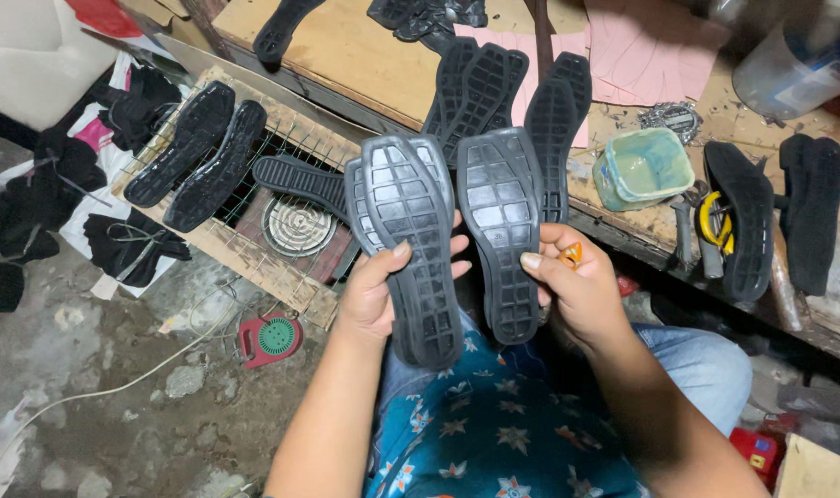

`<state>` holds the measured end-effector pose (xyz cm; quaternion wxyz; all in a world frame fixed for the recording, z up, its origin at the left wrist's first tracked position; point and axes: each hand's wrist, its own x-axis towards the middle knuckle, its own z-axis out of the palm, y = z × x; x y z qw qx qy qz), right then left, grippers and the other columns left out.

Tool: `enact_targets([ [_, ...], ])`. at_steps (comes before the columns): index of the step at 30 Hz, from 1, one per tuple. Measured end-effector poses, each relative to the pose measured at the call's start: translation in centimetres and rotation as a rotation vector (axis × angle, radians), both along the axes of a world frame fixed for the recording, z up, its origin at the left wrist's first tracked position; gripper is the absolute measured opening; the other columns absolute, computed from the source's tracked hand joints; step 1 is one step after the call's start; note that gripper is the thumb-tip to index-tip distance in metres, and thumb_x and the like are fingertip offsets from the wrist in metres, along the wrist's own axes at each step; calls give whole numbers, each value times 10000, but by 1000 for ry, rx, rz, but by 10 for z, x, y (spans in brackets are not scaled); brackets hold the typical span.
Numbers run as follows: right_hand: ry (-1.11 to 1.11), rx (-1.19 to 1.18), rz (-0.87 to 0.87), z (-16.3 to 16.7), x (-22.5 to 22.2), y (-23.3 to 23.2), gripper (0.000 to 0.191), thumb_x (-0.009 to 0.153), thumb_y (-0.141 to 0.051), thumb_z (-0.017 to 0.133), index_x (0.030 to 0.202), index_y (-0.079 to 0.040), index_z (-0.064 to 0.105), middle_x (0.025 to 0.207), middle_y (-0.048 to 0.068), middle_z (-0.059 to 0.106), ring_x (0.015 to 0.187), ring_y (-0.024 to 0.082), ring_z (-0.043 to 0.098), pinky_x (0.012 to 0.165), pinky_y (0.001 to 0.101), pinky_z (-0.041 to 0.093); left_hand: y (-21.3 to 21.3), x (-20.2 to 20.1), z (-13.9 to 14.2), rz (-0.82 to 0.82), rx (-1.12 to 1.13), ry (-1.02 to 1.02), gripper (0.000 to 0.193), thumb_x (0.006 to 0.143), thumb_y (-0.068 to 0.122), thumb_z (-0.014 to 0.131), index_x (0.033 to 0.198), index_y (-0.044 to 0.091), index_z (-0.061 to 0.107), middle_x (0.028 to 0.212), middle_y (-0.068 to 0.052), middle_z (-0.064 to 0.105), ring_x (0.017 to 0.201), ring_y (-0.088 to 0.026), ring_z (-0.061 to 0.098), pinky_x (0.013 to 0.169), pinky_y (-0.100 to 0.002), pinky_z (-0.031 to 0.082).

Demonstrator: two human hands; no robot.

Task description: The person applies a liquid adhesive to the surface of black rubber shoe soles using a brush, then places the coated soles onto a wire rack. The person repeats this process for multiple soles.

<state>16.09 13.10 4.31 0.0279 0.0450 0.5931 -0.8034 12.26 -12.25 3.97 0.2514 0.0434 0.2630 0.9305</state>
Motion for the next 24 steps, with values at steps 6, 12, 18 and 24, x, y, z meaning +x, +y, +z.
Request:
enact_targets([
  [6,14,-148,-3,4,3,1,306,930,5,599,1231,55,600,956,85,705,666,66,599,540,192,452,7,3,2,-58,209,48,785,891,271,661,1539,-79,389,1529,-300,481,1357,-448,540,1124,-607,462],
  [12,28,-158,8,9,8,0,290,942,16,587,1230,48,601,964,84,699,680,64,592,554,192,447,11,4,-3,-81,246,-28,730,903,279,627,1491,-103,421,1459,-307,532,1343,-451,559,1136,-583,476],
  [18,50,-134,30,12,8,1,309,934,25,581,1240,68,603,950,81,691,636,55,535,541,195,416,13,5,-15,-31,136,-59,572,937,209,611,1394,-122,520,1275,-292,667,1152,-404,681,1038,-517,540],
  [24,25,-70,30,12,4,-1,334,935,5,596,1260,80,606,923,71,684,621,51,520,537,194,409,5,5,-29,105,96,-130,470,921,97,610,1349,-88,554,1218,-234,688,1066,-346,719,939,-484,604],
])
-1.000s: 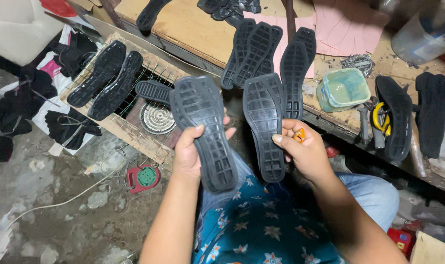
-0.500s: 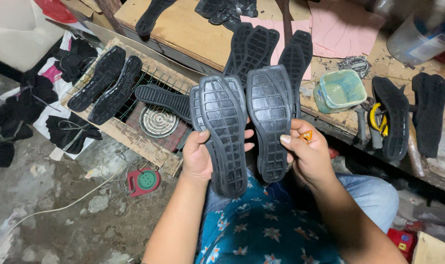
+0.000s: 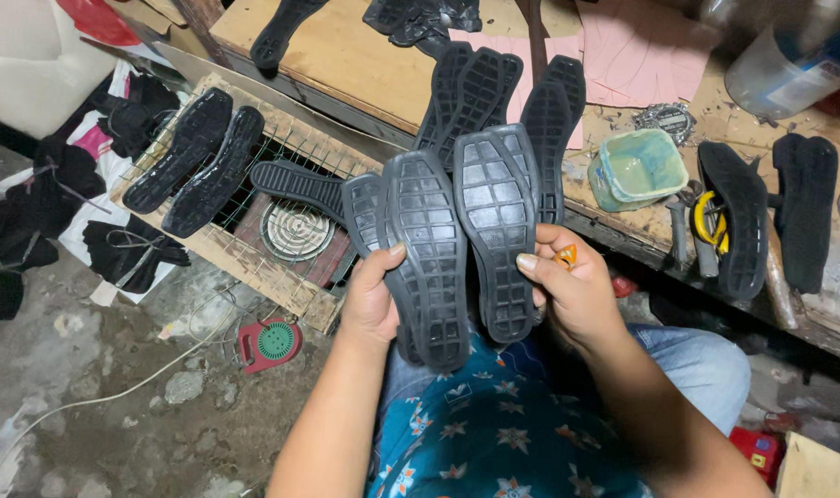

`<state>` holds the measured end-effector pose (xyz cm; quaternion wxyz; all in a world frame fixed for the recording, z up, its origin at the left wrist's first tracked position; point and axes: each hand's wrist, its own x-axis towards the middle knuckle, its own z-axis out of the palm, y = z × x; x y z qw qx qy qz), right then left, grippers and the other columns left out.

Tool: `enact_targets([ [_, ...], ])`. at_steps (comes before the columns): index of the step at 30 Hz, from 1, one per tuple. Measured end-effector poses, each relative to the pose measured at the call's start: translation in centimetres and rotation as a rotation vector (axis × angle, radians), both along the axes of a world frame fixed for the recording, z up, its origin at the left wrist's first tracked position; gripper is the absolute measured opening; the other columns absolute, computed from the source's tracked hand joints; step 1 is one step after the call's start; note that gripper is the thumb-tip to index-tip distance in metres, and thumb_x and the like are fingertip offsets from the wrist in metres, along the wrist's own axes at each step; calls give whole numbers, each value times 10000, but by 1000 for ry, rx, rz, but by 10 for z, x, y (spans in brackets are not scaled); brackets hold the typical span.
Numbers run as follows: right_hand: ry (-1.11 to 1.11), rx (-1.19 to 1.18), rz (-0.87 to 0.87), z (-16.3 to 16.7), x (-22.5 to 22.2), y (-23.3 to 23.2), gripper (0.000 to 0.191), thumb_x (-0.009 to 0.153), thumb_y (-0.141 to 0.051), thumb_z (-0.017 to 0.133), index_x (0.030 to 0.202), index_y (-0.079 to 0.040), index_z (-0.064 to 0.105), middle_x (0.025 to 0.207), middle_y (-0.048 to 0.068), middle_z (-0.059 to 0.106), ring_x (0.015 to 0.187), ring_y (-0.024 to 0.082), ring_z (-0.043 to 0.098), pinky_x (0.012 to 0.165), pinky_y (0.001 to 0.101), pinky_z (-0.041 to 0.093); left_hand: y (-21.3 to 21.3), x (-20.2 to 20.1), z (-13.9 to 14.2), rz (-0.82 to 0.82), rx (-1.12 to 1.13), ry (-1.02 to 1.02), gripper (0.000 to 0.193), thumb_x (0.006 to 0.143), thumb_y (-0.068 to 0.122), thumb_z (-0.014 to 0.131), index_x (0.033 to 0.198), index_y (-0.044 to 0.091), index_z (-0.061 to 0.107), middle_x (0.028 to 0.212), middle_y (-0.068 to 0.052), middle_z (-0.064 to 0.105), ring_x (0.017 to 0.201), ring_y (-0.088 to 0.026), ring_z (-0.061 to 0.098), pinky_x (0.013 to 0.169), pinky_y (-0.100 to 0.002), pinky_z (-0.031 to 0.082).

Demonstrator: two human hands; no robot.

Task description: The person applies a liquid adhesive to the surface of black rubber shoe soles using a brush, then places the coated soles onto a wire rack. The person repeats this process for multiple soles.

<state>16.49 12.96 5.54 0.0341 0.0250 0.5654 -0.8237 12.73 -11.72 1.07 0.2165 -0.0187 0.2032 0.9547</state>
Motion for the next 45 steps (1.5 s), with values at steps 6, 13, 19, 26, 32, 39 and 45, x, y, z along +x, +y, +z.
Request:
enact_targets([
  [6,-41,104,19,-9,-9,-7,344,933,-30,636,1261,75,631,893,41,671,625,38,516,522,189,393,-17,6,-5,-11,45,-58,615,833,107,635,1407,-80,516,1307,-232,679,1146,-307,710,993,-414,581],
  [13,-72,96,160,-21,-16,-14,360,916,-34,648,1261,62,619,1099,64,742,952,89,692,858,235,560,-6,17,3,-163,78,38,734,826,180,678,1456,-112,439,1324,-285,615,1188,-411,669,1061,-500,549],
  [19,-67,182,237,-33,-17,-8,364,944,-67,661,1285,58,635,1164,81,738,1037,110,685,952,272,541,10,15,9,-201,10,-2,714,808,170,638,1445,-103,467,1364,-300,611,1240,-367,663,1090,-450,534],
  [26,-148,301,233,-47,-20,4,437,927,-119,663,1334,27,598,1179,89,757,943,89,665,890,252,537,-10,14,-12,36,-24,-90,582,897,171,594,1410,-92,515,1290,-249,653,1116,-359,685,982,-488,554],
  [32,-235,273,190,-50,-20,1,389,941,-153,663,1285,25,631,1083,114,779,830,90,655,718,222,510,-64,16,-27,449,-138,-222,506,876,202,541,1315,-48,567,1227,-204,687,1067,-359,706,961,-505,571],
  [39,-288,370,224,-47,-20,-14,385,920,-222,667,1243,-13,659,1050,74,784,760,58,632,516,205,424,-103,16,-43,660,-233,-251,388,912,109,536,1267,-38,587,1204,-180,675,1069,-330,688,944,-471,588],
  [45,-275,372,246,-55,-23,-18,370,928,-215,669,1232,-5,663,1050,75,786,783,60,646,560,200,451,-114,21,-40,923,-462,-186,400,860,-61,528,1256,-49,583,1168,-140,682,1041,-282,713,926,-424,607],
])
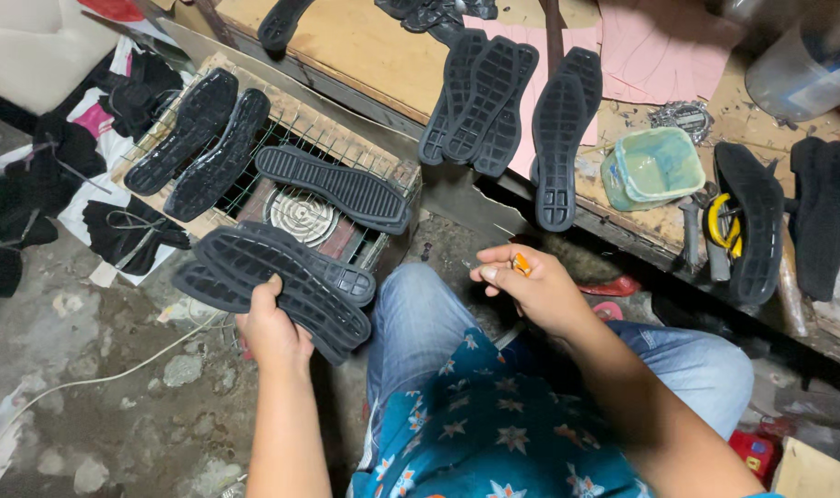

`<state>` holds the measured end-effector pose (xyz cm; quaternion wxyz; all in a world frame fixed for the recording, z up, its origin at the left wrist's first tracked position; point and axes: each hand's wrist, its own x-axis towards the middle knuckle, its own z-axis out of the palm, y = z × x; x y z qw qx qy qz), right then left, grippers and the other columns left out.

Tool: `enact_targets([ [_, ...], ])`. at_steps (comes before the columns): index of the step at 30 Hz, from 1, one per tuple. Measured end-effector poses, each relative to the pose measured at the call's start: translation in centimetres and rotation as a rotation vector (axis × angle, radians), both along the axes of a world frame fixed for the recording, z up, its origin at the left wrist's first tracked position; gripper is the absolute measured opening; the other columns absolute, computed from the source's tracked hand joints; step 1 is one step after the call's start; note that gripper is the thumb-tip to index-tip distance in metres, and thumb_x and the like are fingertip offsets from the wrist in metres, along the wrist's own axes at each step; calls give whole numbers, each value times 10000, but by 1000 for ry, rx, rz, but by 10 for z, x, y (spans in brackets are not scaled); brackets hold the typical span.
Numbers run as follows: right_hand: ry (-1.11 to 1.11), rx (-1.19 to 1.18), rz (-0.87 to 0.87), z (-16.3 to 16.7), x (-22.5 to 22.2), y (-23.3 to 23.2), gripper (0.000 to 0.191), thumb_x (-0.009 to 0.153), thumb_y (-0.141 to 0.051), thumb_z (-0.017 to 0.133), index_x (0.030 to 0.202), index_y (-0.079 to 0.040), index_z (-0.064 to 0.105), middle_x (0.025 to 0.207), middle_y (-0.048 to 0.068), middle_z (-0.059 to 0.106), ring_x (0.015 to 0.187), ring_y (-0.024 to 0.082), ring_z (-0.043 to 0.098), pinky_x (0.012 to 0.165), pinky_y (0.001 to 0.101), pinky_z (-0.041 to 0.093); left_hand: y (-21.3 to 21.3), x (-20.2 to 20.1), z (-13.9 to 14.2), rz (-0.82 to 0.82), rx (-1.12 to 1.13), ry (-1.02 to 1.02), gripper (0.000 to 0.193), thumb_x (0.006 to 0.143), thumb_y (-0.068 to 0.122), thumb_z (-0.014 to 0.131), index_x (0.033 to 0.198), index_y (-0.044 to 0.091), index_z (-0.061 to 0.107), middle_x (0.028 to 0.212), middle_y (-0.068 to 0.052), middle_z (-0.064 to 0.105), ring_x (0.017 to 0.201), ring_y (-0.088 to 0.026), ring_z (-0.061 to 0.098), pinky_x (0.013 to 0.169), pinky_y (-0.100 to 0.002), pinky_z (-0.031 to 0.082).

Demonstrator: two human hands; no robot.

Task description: The person applies a liquid adhesive to the surface of black rubber shoe soles using a brush, then places the coated soles onto a wire rack. The person repeats this process for multiple soles.

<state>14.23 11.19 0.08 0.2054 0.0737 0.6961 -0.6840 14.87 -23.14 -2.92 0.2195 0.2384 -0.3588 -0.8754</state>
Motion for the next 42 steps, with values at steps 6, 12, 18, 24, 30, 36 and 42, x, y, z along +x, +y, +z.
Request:
enact_targets([
  [6,73,-23,51,2,0,-11,354,937,-197,674,1214,24,680,1057,88,788,832,88,656,724,237,519,3,7,34,-164,-11,41,387,880,-50,579,1267,-51,584,1143,-152,685,1005,-281,710,897,-429,603],
  [12,78,-41,101,22,7,-21,392,927,-177,676,1261,28,664,1104,85,786,881,105,662,833,270,546,61,2,54,-584,175,127,453,859,-30,643,1307,-50,580,1180,-178,690,1029,-302,714,921,-443,597],
  [18,150,-221,54,33,14,-15,394,904,-55,698,1277,48,618,1127,98,728,961,115,667,879,288,540,116,3,58,-847,174,133,485,897,42,650,1361,-51,540,1263,-187,655,1140,-320,664,1017,-474,541],
  [24,233,-179,-179,40,21,3,347,894,29,668,1237,54,624,1035,82,725,806,87,637,677,234,489,133,-4,61,-912,566,297,602,946,253,506,1458,-63,483,1404,-254,600,1286,-403,593,1147,-540,460],
  [30,340,-289,-332,55,29,33,311,944,36,619,1253,35,587,1015,91,710,719,62,613,555,187,453,136,-8,71,-1012,547,308,652,917,255,529,1484,-59,459,1413,-273,579,1324,-439,564,1109,-640,444],
  [36,243,-536,-277,63,30,32,331,929,25,607,1256,46,561,1009,127,716,687,93,637,528,200,466,144,-12,69,-986,535,324,576,962,209,531,1462,-75,491,1368,-252,617,1219,-410,630,1095,-590,490],
  [42,187,-313,-147,56,27,20,384,913,1,667,1286,34,583,899,61,651,584,50,515,482,190,401,152,-7,70,-1008,187,223,498,1060,244,553,1467,-37,488,1389,-178,607,1259,-311,609,1114,-491,475],
])
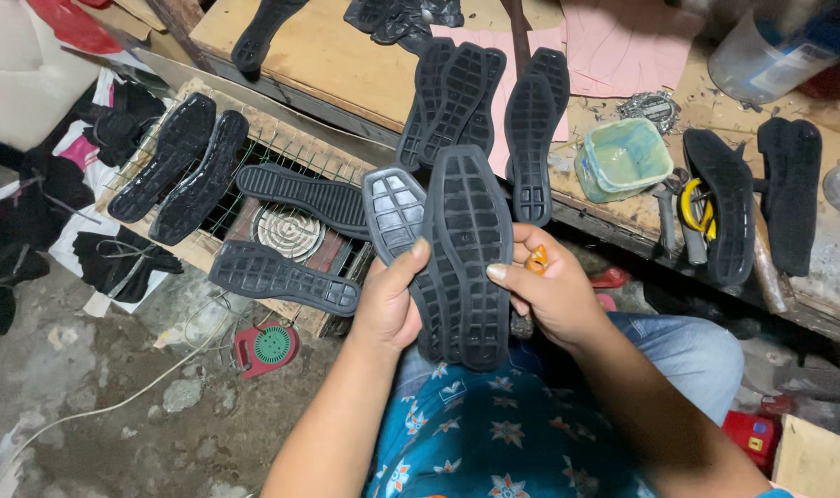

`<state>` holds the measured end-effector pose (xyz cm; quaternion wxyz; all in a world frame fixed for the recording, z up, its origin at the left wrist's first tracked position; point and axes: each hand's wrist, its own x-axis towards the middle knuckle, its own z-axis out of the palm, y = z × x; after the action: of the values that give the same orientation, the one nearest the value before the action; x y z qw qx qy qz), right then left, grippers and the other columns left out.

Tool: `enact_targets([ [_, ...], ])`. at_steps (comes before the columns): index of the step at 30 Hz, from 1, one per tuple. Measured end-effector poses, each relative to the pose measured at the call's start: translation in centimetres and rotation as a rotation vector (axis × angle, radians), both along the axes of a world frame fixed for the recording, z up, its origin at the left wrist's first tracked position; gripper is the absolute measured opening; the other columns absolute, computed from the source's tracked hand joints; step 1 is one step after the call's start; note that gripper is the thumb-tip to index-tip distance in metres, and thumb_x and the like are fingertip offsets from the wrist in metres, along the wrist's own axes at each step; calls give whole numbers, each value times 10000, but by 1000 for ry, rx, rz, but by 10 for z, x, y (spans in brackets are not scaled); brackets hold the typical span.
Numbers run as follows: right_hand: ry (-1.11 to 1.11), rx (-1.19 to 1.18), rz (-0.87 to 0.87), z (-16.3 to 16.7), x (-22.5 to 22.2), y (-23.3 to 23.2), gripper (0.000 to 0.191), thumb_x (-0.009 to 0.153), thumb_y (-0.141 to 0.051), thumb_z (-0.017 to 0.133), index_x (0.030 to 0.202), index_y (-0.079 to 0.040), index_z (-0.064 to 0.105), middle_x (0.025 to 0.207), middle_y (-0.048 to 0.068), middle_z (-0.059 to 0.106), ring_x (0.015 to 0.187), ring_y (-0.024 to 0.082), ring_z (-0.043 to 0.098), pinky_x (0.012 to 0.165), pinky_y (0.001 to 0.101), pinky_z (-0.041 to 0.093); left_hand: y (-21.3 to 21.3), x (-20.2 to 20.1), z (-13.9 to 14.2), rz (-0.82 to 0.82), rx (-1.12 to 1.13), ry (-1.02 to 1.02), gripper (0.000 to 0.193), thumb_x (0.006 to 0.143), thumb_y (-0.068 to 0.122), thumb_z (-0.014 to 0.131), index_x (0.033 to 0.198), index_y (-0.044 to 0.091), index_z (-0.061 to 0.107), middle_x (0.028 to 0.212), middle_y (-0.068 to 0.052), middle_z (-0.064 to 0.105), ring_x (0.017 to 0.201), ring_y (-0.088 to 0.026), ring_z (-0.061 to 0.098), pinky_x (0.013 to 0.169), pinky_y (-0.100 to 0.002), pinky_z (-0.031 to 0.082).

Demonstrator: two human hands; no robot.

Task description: The person applies a liquid adhesive to the surface of black rubber shoe soles using a brush, then places the coated soles onto a wire rack. The person repeats this process for multiple soles.

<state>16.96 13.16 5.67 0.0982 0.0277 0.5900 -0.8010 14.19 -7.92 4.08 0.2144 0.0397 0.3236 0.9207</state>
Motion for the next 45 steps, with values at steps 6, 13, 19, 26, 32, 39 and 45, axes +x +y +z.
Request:
enact_targets([
  [6,42,-75,-106,-3,0,7,341,890,27,656,1222,28,574,926,73,687,636,65,580,517,197,441,0,-7,9,37,247,-67,795,1041,647,389,1507,8,476,1498,-171,544,1388,-326,521,1194,-504,413],
  [13,-60,-147,-230,4,-1,16,352,835,62,607,1184,36,563,988,105,705,789,112,701,717,249,594,-7,-11,7,-59,296,-56,844,982,742,341,1536,112,426,1548,-224,477,1464,-420,440,1189,-647,360],
  [19,22,-18,-142,1,-1,13,376,875,8,660,1244,22,593,936,81,707,591,57,537,496,191,415,-12,-10,-7,-54,287,-44,839,987,723,367,1543,98,425,1513,-212,514,1401,-396,500,1153,-626,409],
  [26,38,185,-148,-1,-4,10,365,891,-25,673,1240,22,579,955,60,709,637,46,545,520,193,416,-23,-5,-23,-10,151,-52,689,1016,437,575,1548,28,422,1351,-237,611,1072,-295,687,901,-425,602],
  [32,54,123,-31,-17,-12,9,361,883,38,667,1232,46,580,1052,91,716,907,104,673,785,242,537,-7,8,-30,31,-199,-221,404,893,135,733,1256,0,622,993,-114,696,844,-213,696,728,-335,595],
  [39,24,252,120,-33,-18,5,546,879,4,693,1404,16,544,1182,107,718,1057,153,678,941,300,542,11,10,-33,123,-443,-143,190,855,84,745,1033,49,689,861,-13,681,706,-102,585,620,-260,481],
  [45,69,233,246,-38,-19,12,565,886,-19,694,1423,-21,518,1250,62,698,1121,126,655,979,284,524,13,8,-31,89,-465,-82,197,838,49,728,1032,40,695,860,-24,684,716,-117,600,646,-270,503],
])
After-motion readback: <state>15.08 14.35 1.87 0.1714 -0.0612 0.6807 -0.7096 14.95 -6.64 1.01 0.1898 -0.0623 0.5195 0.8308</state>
